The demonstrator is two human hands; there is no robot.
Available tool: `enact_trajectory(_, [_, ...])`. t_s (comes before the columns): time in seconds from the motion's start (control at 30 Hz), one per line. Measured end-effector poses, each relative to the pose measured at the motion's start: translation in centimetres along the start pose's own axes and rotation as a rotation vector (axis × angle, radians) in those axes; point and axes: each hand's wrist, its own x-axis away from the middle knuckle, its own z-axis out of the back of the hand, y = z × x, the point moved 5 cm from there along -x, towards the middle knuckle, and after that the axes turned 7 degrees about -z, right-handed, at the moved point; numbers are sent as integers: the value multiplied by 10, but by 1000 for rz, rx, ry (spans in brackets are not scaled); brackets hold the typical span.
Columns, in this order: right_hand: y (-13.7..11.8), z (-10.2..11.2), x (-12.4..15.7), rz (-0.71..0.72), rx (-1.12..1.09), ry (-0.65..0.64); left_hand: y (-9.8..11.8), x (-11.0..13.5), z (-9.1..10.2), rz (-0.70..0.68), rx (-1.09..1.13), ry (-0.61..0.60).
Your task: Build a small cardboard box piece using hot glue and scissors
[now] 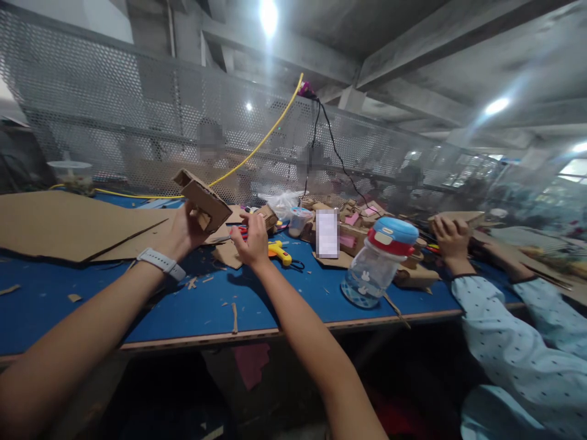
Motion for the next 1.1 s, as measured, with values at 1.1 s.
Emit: enact_trajectory(1.1, [35, -17, -4, -701, -688, -6, -24, 28, -17, 235, 42, -66])
